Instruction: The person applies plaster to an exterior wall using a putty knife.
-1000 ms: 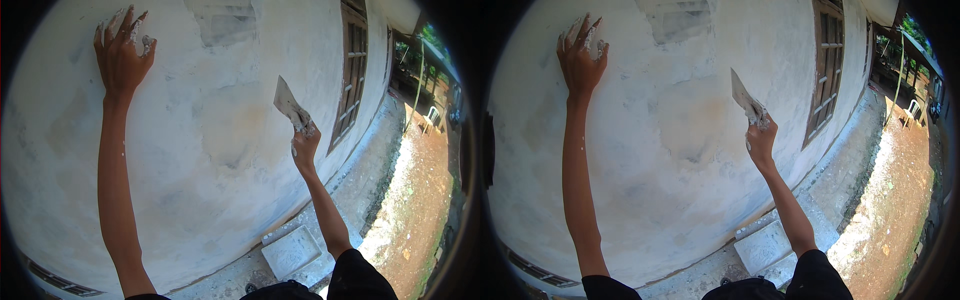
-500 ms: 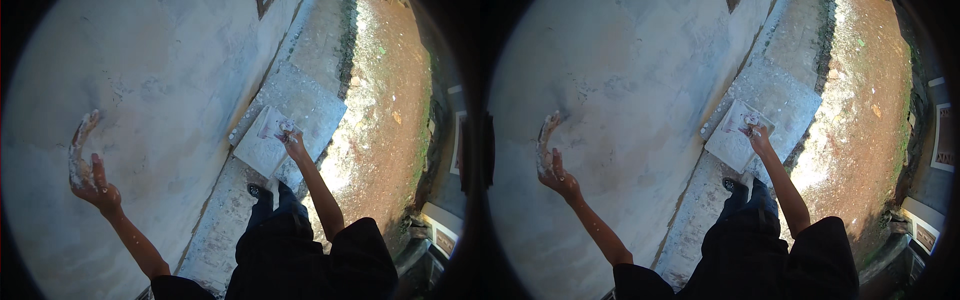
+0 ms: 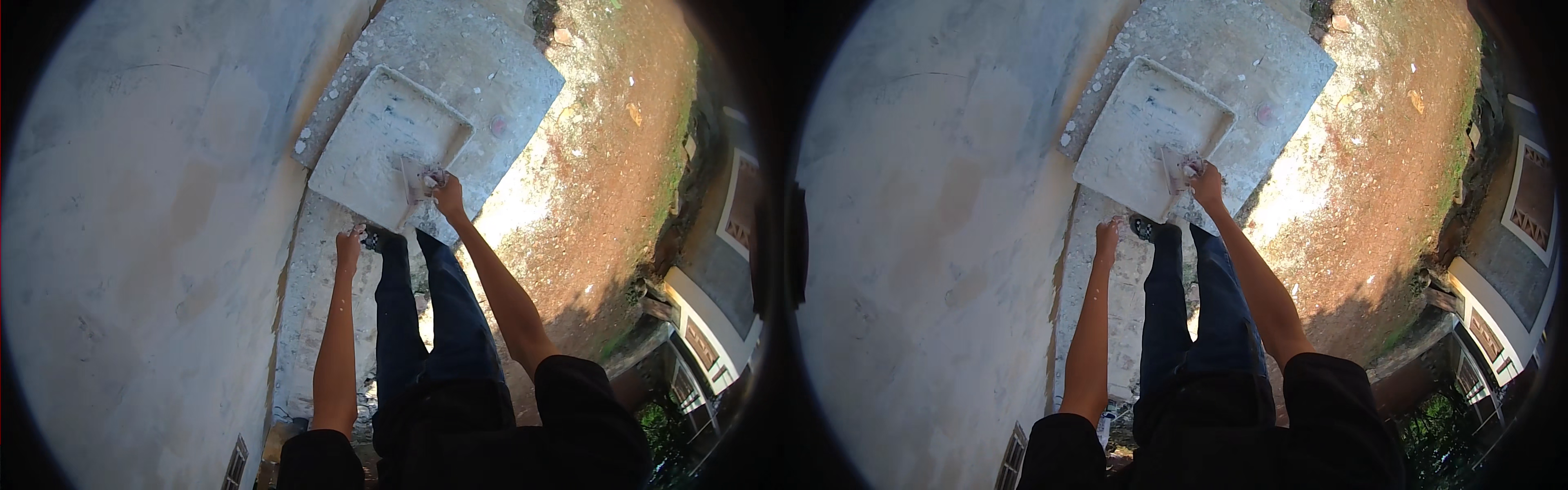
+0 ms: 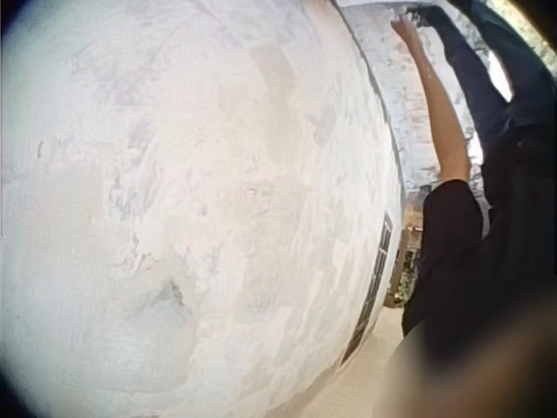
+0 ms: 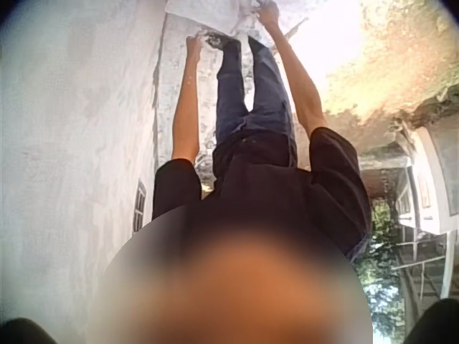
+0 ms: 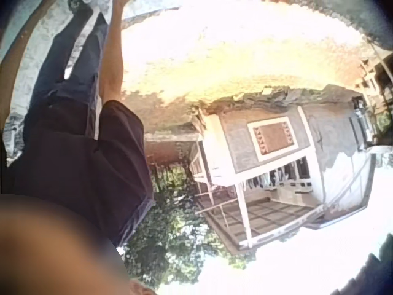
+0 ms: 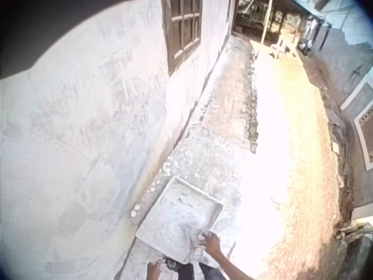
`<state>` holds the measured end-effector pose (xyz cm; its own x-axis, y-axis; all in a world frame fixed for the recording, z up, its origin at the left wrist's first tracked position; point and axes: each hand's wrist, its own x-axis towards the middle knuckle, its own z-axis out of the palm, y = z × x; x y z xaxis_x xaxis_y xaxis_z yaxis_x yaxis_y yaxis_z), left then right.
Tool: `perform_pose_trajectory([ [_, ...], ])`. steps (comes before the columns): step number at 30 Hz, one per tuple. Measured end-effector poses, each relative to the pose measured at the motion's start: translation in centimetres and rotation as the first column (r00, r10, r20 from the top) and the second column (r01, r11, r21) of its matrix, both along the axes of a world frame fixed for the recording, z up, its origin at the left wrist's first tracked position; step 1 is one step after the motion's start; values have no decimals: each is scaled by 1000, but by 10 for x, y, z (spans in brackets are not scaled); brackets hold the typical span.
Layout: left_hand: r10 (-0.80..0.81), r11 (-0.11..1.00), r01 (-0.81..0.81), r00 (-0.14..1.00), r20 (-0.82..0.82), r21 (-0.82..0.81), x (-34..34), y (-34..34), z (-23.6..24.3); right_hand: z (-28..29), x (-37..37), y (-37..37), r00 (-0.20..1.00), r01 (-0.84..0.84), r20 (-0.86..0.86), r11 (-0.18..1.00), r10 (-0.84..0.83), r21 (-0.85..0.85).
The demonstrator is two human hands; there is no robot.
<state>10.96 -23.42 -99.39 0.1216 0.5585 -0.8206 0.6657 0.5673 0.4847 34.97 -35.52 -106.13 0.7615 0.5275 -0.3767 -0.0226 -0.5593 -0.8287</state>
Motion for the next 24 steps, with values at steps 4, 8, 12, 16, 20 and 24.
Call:
perform_pose_trajectory([
  [4,174,984,-175,984,41,31,-1,-12,-56,0,-19,52,984,-175,33,983,177,-57],
  [8,315,947,-320,944,102,34,23,-21,-65,-12,-26,67,973,-227,15,966,231,-122],
  [12,300,950,-303,953,41,78,17,-19,-70,-31,-31,80,961,-255,79,961,264,-110],
  [16,144,962,-163,984,101,219,-4,-11,-60,-43,-28,99,923,-384,-72,913,377,-141],
  [20,150,973,-172,978,147,152,24,-19,-46,-76,-12,82,817,-575,-96,789,569,-216],
  [24,130,985,-129,992,0,112,19,-15,-49,-80,-31,86,845,-529,-13,832,535,-167],
])
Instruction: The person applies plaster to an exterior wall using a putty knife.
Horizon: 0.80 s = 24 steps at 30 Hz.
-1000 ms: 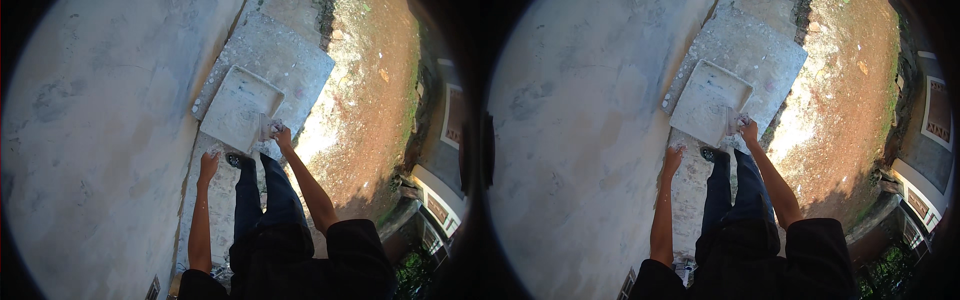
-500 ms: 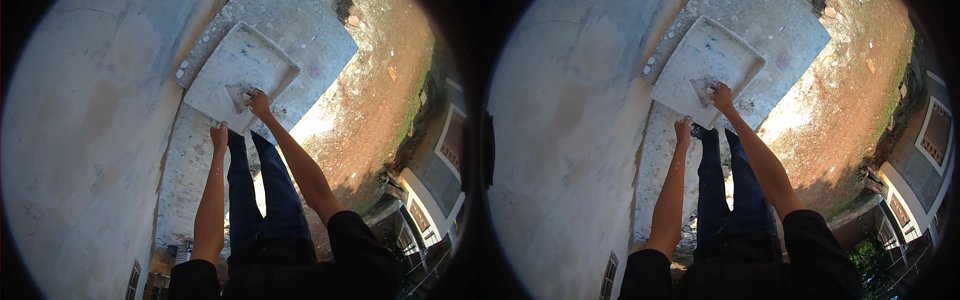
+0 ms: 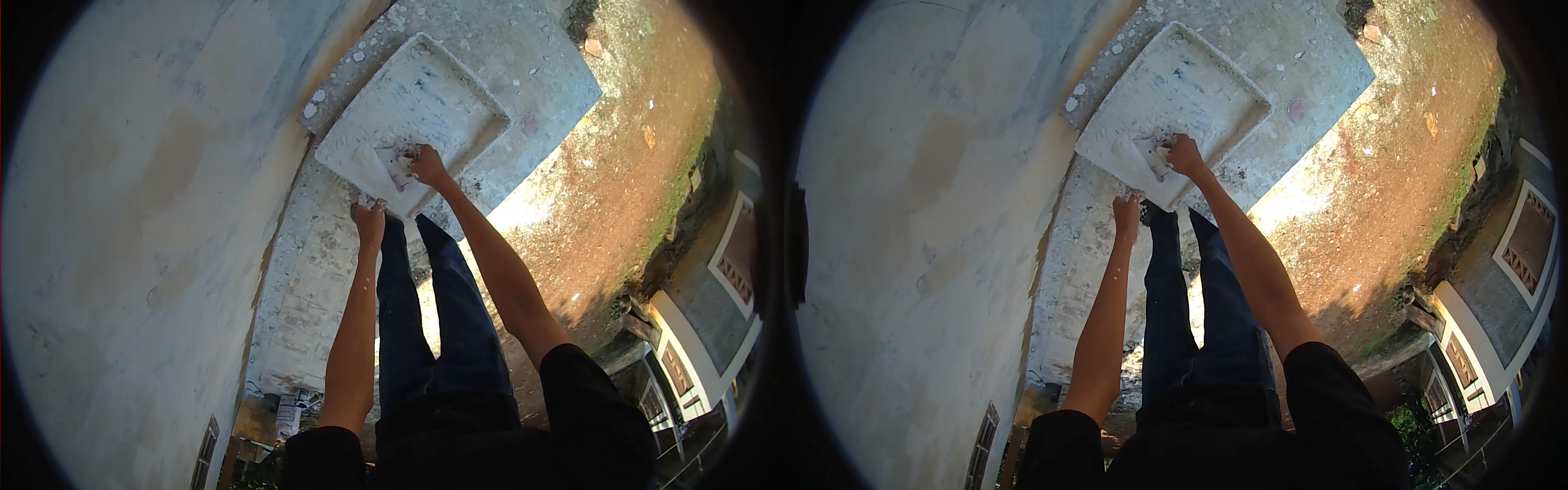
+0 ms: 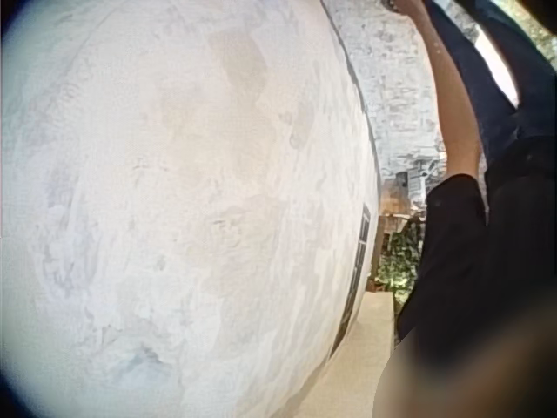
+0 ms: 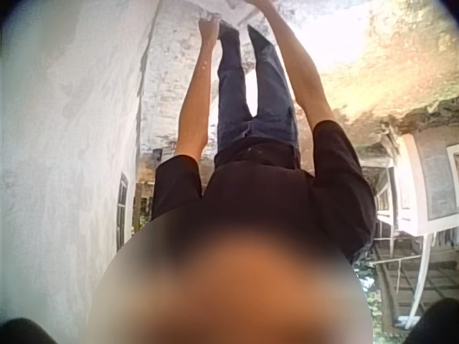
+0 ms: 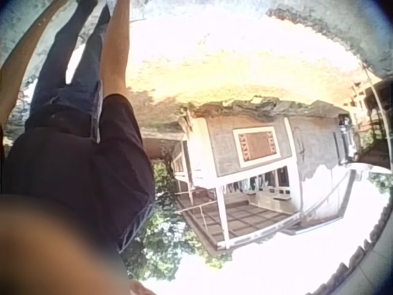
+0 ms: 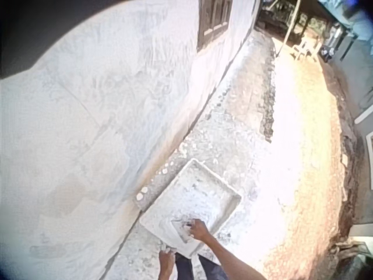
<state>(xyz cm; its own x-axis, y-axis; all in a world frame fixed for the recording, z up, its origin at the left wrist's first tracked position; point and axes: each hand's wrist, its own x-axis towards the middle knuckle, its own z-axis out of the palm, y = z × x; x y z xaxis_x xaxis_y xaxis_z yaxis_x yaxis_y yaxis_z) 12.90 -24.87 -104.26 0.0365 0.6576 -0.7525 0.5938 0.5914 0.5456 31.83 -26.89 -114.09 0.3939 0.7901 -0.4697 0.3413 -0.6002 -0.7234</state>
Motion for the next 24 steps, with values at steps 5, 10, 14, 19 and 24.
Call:
perform_pose_trajectory([
  [5,-39,997,33,994,98,67,0,-4,-5,9,6,-12,965,111,-233,992,-121,-54],
  [10,-93,994,89,993,68,59,-23,3,-14,45,2,-15,539,365,-816,931,-211,0],
  [14,-40,997,30,988,150,69,-1,-18,-6,57,19,-44,399,514,-883,858,-246,-7],
  [19,-115,993,116,993,-27,37,-18,-12,-27,55,23,-38,343,610,-912,791,-227,32],
  [24,-124,986,119,992,-38,-121,-13,-17,-10,56,17,-38,348,678,-773,712,-530,-183],
])
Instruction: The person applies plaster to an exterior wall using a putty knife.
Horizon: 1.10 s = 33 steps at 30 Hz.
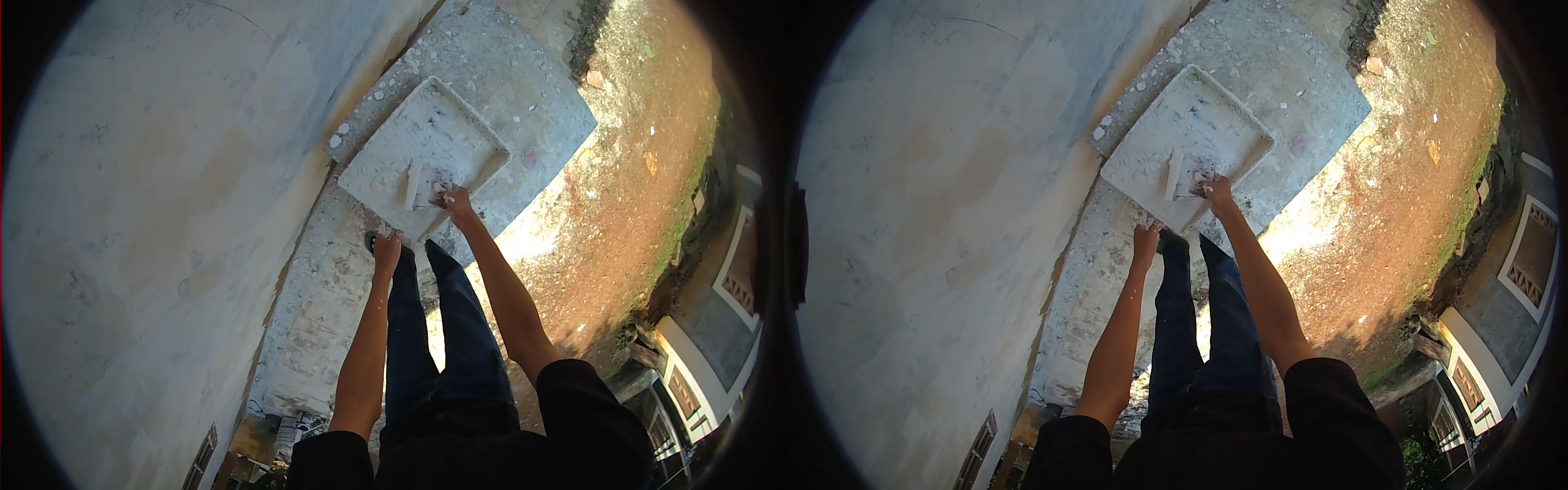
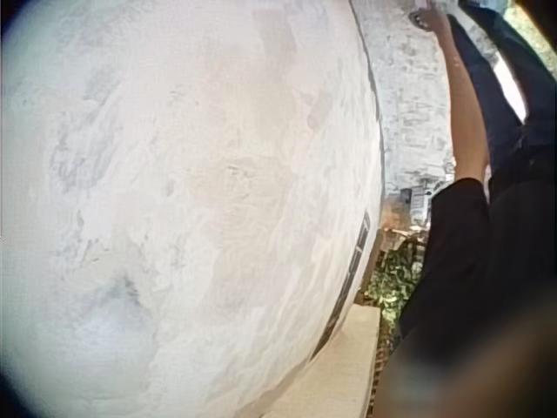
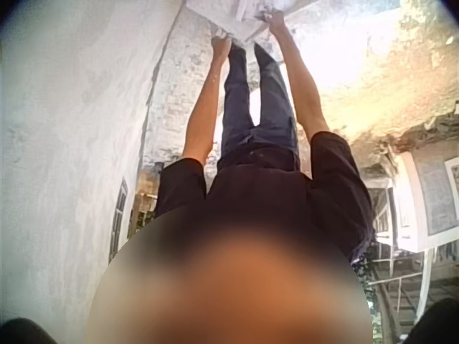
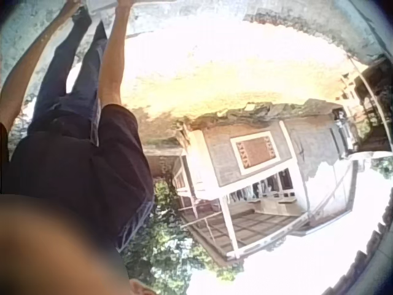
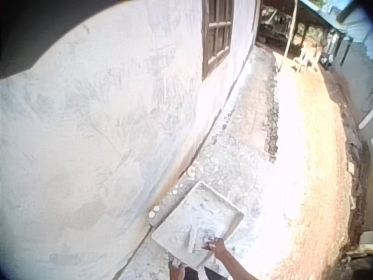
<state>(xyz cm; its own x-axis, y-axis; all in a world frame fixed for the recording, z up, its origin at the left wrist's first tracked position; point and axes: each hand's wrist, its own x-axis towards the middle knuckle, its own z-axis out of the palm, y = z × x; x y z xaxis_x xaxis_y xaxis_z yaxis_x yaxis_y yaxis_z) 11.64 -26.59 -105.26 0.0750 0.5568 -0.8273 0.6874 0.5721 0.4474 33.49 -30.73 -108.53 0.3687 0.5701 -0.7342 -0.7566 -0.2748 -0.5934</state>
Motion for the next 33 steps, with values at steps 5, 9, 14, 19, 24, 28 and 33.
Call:
perform_pose_trajectory([
  [5,3,999,-3,1000,2,37,-3,9,8,1,-13,2,1000,-21,17,999,20,46],
  [9,24,999,-25,1000,19,34,-2,8,4,-7,-13,-15,999,-29,-24,921,41,387],
  [14,5,994,-14,996,89,105,30,-6,3,-25,29,-54,997,-66,-3,834,81,548],
  [19,-1,957,7,1000,-21,291,-39,15,19,48,-20,1,961,139,-278,860,3,490],
  [24,56,981,-87,982,179,175,-7,12,74,28,12,-38,970,110,-244,883,5,456],
  [28,174,954,-224,956,235,202,3,17,101,26,37,-37,978,90,-205,846,24,525],
  [33,74,973,-121,970,230,198,-23,27,148,90,17,-18,954,157,-299,817,19,554],
])
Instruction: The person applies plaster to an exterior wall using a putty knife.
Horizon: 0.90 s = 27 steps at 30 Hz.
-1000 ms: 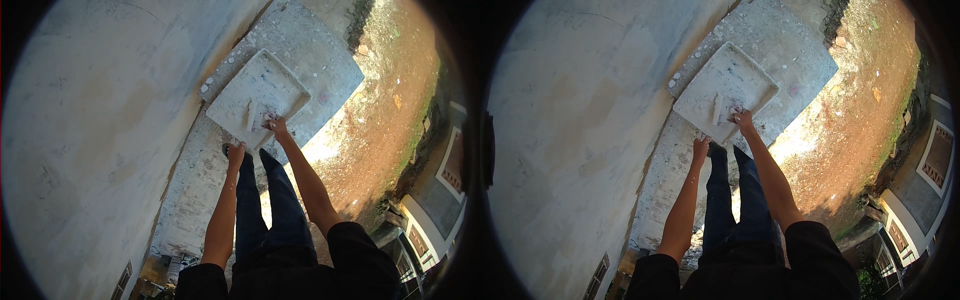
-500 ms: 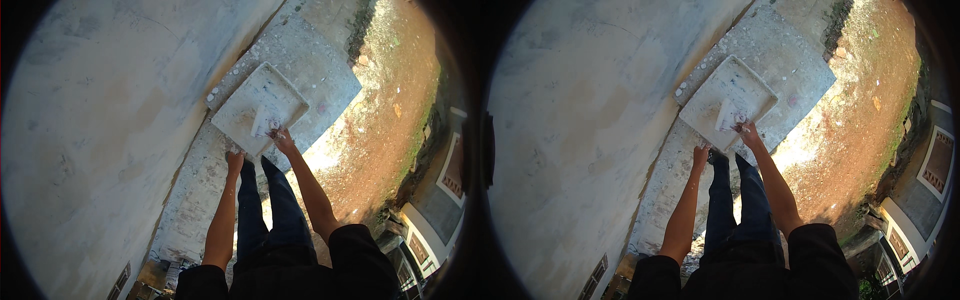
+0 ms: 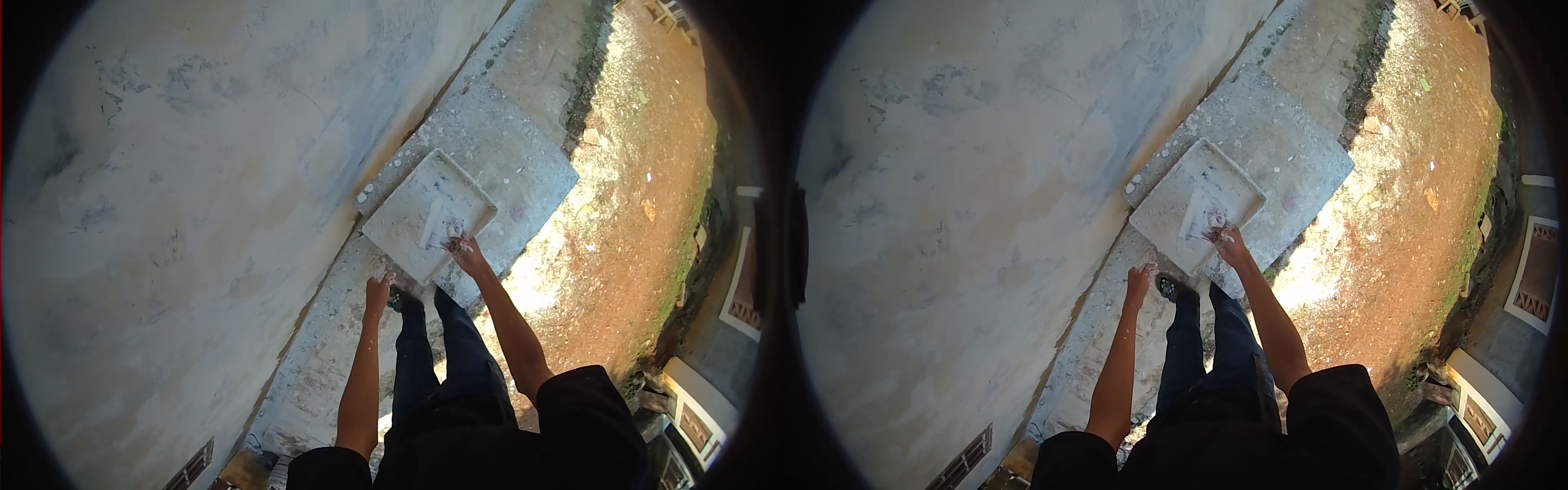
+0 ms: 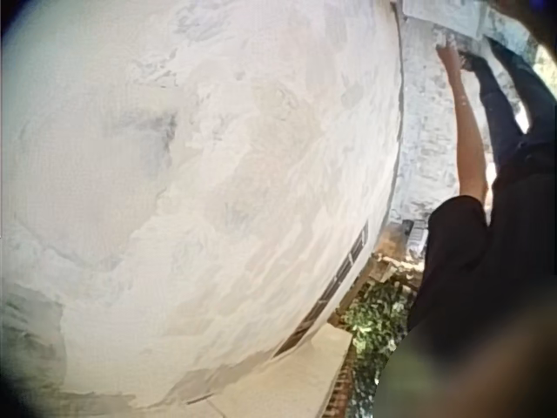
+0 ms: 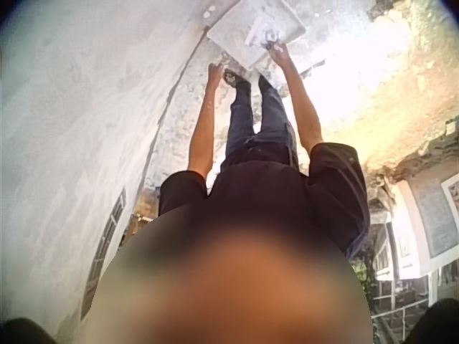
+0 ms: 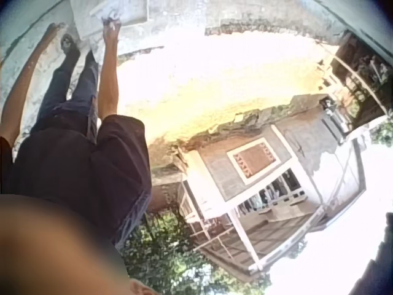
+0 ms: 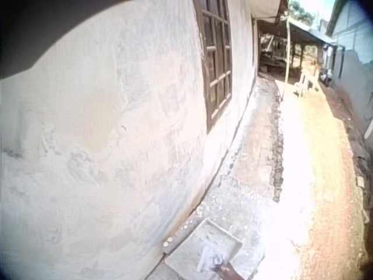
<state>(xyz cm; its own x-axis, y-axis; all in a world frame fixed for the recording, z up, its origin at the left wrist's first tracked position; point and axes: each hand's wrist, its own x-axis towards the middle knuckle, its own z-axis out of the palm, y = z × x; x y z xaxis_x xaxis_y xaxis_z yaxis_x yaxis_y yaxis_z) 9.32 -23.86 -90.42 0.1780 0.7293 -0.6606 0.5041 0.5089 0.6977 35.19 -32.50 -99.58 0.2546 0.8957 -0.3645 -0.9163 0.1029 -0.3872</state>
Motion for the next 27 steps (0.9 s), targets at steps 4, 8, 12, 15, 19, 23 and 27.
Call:
perform_pose_trajectory([
  [4,11,999,-9,999,41,-44,12,1,58,57,10,-1,997,51,-54,998,-48,44],
  [8,-64,998,64,992,112,2,-7,14,94,144,3,18,997,68,-46,987,-62,146],
  [12,-196,973,180,975,109,142,3,39,147,231,16,35,997,70,6,971,-73,230],
  [15,-226,956,219,974,17,196,4,65,195,297,21,57,991,87,83,969,-109,230],
  [19,-247,932,161,938,242,325,28,82,288,355,42,74,969,154,139,937,-205,313],
  [23,-360,825,184,900,245,534,10,97,342,446,32,94,931,108,289,924,-224,367],
  [27,-429,758,297,898,101,581,7,87,446,519,42,115,926,119,290,915,-243,385],
])
